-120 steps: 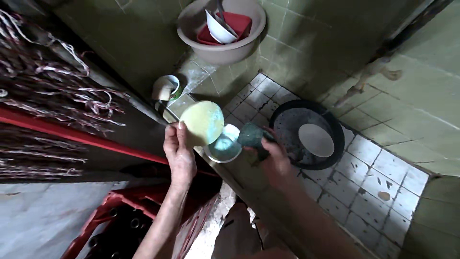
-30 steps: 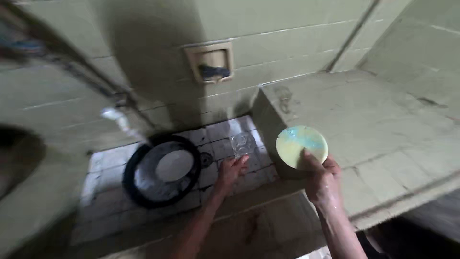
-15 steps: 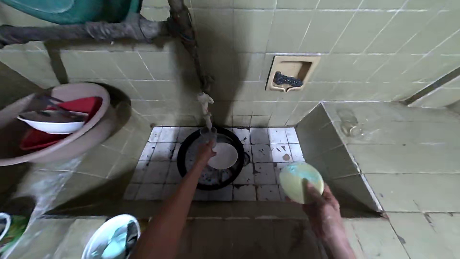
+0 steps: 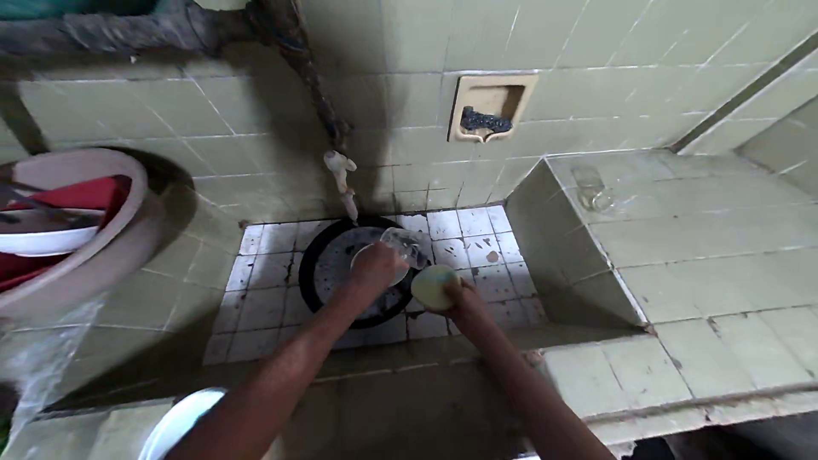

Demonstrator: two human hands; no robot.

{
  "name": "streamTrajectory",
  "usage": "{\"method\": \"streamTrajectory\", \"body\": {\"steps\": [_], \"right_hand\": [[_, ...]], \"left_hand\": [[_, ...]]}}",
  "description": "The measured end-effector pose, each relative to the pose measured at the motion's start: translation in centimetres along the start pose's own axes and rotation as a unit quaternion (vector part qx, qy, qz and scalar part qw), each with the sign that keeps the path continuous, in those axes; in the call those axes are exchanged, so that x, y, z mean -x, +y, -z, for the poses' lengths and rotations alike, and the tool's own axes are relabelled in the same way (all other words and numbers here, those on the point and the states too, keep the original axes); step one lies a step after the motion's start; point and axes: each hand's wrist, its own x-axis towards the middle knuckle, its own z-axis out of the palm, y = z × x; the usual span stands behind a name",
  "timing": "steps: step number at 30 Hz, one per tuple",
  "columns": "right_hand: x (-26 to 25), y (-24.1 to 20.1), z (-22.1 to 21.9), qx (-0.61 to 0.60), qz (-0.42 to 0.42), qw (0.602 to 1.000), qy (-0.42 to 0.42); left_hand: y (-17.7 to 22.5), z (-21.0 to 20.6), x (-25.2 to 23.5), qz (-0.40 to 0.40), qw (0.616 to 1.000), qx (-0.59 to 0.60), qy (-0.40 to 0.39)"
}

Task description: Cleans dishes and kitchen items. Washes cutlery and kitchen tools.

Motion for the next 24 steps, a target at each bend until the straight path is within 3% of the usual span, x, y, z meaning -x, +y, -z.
{"method": "streamTrajectory", "body": {"steps": [4,8,12,15,18,21,24], "right_hand": [[-1.7,0.4,-0.4,-0.05,-0.016,0.999,-0.014],[-1.0,0.2,-0.3,-0.118,-0.045,0.99,-0.058],[-0.7,-0.3,0.8,-0.12,-0.039,0.99,-0.055],[0.2,-1.2,2.4,-0.033,0.082,0.996,0.008],[1.8,-2.9,3.3,0.091,0.235,0.968,0.018],[2.3,-2.6,2.3,0.266,0.384,0.883,0.038],[1.9,-0.7,2.0,0.369,0.474,0.799,0.014]], "left_hand": [[3.9,0.8,1.6,-0.079,0.989,-0.124,-0.003],[6.9,0.3,1.2,-0.019,0.97,-0.222,-0.093],[7.9,-0.3,0.9,-0.024,0.966,-0.238,-0.093],[6.6,0.4,0.6,-0.002,0.987,-0.149,-0.056],[5.0,-0.9,-0.2,0.003,0.999,-0.013,-0.03],[5.2,-3.4,-0.7,-0.018,0.996,0.086,-0.02],[6.1,-3.5,-0.7,-0.009,0.996,0.087,-0.027]]}}
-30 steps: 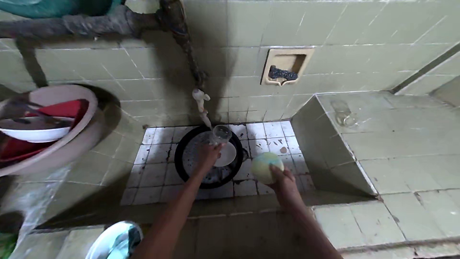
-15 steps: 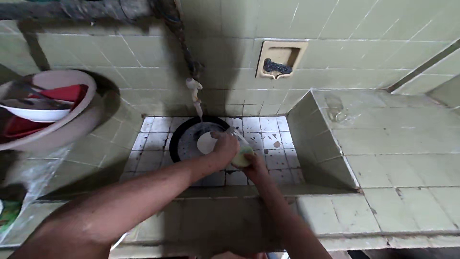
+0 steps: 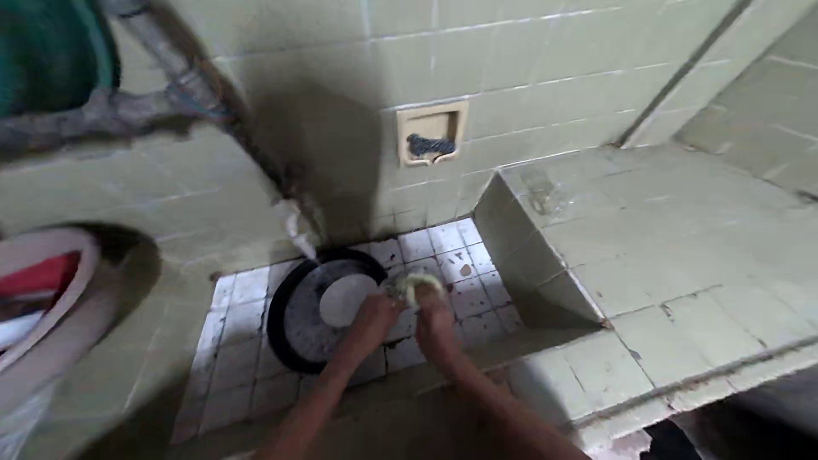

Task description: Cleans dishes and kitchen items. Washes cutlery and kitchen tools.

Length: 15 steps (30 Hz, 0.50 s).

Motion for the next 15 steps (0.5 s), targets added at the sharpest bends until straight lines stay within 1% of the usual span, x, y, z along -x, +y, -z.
{"method": "streamTrajectory", "body": {"steps": [2,3,4,5,6,7,8,9,10,11,12,13,14,15], "right_hand": [[0.7,1.0,0.7,-0.016,0.043,0.996,-0.072],[0.8,2.0,1.2,-0.025,0.075,0.989,-0.125],[0.6,3.1,1.6,-0.014,0.125,0.977,-0.175],[0.1,4.1,2.0,0.023,0.186,0.957,-0.222],[-0.6,4.6,2.3,0.076,0.241,0.929,-0.272],[-1.3,4.8,2.4,0.123,0.269,0.897,-0.328],[-1.8,4.6,2.5,0.155,0.277,0.871,-0.375],[-2.1,4.1,2.5,0.173,0.262,0.856,-0.412],[-2.3,3.6,2.5,0.183,0.24,0.851,-0.429],[-2.3,3.1,2.3,0.177,0.211,0.863,-0.423],[-2.2,2.4,1.9,0.151,0.171,0.888,-0.398],[-1.9,1.9,1.4,0.099,0.127,0.918,-0.362],[-1.6,1.1,0.9,0.03,0.074,0.939,-0.334],[-1.4,0.1,0.6,-0.046,0.007,0.952,-0.302]], "left_hand": [[-0.7,-0.1,0.2,-0.022,0.998,-0.05,-0.024],[-1.5,-0.4,0.4,-0.044,0.996,-0.075,-0.034],[-2.3,-0.7,0.6,-0.07,0.993,-0.09,-0.042],[-3.1,-1.0,0.8,-0.096,0.989,-0.099,-0.048],[-3.5,-1.3,1.1,-0.119,0.985,-0.107,-0.058],[-3.5,-1.6,1.6,-0.14,0.982,-0.111,-0.063],[-3.3,-2.1,1.9,-0.147,0.98,-0.116,-0.069],[-3.3,-2.6,2.0,-0.156,0.979,-0.113,-0.062],[-3.5,-2.9,2.0,-0.161,0.98,-0.108,-0.051],[-3.8,-3.0,1.9,-0.158,0.981,-0.106,-0.039],[-4.3,-3.1,1.6,-0.162,0.981,-0.106,-0.021],[-4.7,-3.0,1.3,-0.17,0.979,-0.112,-0.004],[-4.8,-2.6,1.4,-0.168,0.979,-0.113,-0.002],[-4.6,-2.2,1.6,-0.16,0.981,-0.109,-0.011]]}}
